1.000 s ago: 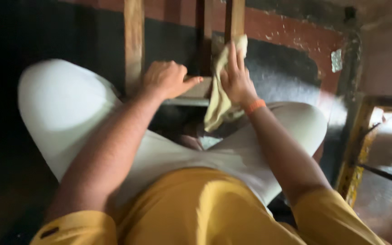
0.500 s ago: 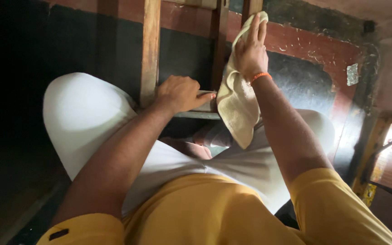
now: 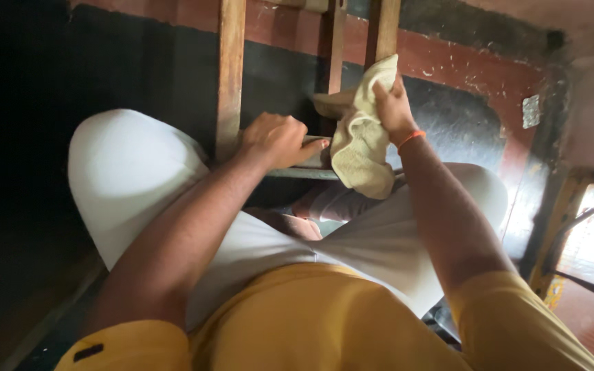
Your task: The person sits cross-legged on the floor and wipes a wooden stool with a cloth. They systematically clean the legs, crossbars, and seat frame of the stool, holding it steady with one hand while wiping with the other.
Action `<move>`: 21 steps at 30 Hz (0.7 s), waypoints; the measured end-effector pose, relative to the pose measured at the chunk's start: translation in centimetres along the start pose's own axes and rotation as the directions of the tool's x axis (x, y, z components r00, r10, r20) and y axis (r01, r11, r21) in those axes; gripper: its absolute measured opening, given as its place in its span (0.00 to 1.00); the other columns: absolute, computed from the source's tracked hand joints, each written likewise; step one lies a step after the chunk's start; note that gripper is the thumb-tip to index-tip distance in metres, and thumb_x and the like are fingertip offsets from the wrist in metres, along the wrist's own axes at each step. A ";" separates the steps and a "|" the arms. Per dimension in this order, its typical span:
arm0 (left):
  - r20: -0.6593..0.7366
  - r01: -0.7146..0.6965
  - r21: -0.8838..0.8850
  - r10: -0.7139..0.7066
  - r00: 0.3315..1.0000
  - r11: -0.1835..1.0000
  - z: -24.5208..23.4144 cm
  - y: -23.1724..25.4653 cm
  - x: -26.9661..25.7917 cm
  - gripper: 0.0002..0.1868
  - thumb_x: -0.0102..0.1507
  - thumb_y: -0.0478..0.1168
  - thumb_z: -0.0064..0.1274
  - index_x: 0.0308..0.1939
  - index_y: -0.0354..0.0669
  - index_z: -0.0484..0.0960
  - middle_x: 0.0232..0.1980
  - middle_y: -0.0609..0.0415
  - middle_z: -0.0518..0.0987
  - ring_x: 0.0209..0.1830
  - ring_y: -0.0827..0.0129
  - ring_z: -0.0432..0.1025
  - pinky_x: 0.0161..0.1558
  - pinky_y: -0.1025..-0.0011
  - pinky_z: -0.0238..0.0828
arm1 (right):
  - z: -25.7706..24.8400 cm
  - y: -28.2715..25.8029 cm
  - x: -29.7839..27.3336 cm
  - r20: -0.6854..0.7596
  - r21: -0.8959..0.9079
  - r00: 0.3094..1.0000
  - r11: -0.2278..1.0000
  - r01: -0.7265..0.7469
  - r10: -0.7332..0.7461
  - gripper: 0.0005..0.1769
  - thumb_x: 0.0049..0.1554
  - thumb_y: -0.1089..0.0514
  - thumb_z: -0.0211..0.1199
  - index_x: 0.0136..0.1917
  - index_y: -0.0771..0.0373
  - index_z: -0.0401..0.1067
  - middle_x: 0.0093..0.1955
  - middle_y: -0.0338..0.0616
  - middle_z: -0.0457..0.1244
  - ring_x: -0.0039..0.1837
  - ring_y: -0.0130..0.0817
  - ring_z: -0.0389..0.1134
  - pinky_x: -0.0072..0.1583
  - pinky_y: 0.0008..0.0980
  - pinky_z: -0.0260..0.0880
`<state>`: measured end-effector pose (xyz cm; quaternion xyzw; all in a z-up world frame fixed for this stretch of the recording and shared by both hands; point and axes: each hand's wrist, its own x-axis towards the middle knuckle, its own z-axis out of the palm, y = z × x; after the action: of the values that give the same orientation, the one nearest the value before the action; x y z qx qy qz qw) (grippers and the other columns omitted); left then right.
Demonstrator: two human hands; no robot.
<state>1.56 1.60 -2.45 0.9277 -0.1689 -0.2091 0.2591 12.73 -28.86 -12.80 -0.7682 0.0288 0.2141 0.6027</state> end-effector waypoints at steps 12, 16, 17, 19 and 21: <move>-0.066 0.036 0.008 -0.035 0.997 0.999 1.4 -0.5 0.1 0.39 0.64 0.73 0.46 0.36 0.37 0.85 0.38 0.40 0.83 0.40 0.47 0.80 0.46 0.51 0.76 | 2.1 1.9 0.5 -0.117 -0.847 0.831 0.491 0.202 -0.544 0.51 0.52 0.50 0.70 0.75 0.78 0.47 0.60 0.77 0.62 0.59 0.71 0.66 0.60 0.55 0.68; -0.485 -0.037 0.049 0.056 0.873 0.998 1.7 -1.8 -0.8 0.23 0.63 0.60 0.58 0.44 0.43 0.80 0.44 0.47 0.81 0.47 0.49 0.76 0.52 0.47 0.70 | 1.2 -0.5 0.7 -0.149 -0.795 0.965 0.606 0.012 -0.215 0.43 0.58 0.41 0.66 0.69 0.75 0.53 0.56 0.72 0.66 0.59 0.71 0.67 0.61 0.56 0.68; -0.614 -0.040 0.088 0.086 0.785 0.995 1.5 -2.4 -1.4 0.19 0.63 0.56 0.60 0.45 0.47 0.79 0.45 0.50 0.81 0.49 0.50 0.75 0.55 0.46 0.67 | 0.4 -0.3 0.7 -0.169 -0.808 0.970 0.588 -0.034 -0.176 0.41 0.59 0.38 0.64 0.67 0.75 0.56 0.56 0.73 0.66 0.60 0.70 0.67 0.62 0.55 0.68; -0.777 0.014 -0.104 -0.090 0.623 0.994 1.1 -4.0 -1.7 0.18 0.61 0.49 0.64 0.49 0.47 0.78 0.45 0.50 0.79 0.47 0.50 0.72 0.52 0.45 0.61 | -1.0 0.7 2.0 -0.202 -0.830 0.973 0.546 -0.113 -0.106 0.39 0.61 0.34 0.61 0.63 0.75 0.63 0.56 0.76 0.65 0.61 0.69 0.68 0.63 0.54 0.68; -0.849 0.230 -0.221 -0.303 0.432 0.948 1.8 -6.1 -2.0 0.23 0.59 0.54 0.59 0.50 0.44 0.79 0.46 0.46 0.81 0.47 0.45 0.74 0.48 0.44 0.63 | -2.5 1.8 2.8 -0.105 -0.945 0.992 0.318 -0.078 -0.069 0.29 0.66 0.43 0.49 0.63 0.72 0.68 0.56 0.75 0.67 0.59 0.72 0.69 0.62 0.58 0.69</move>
<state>0.23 6.67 -6.58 0.9081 0.1426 0.2485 0.3054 15.44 -31.07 -14.97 -0.9870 -0.0619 0.1436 0.0369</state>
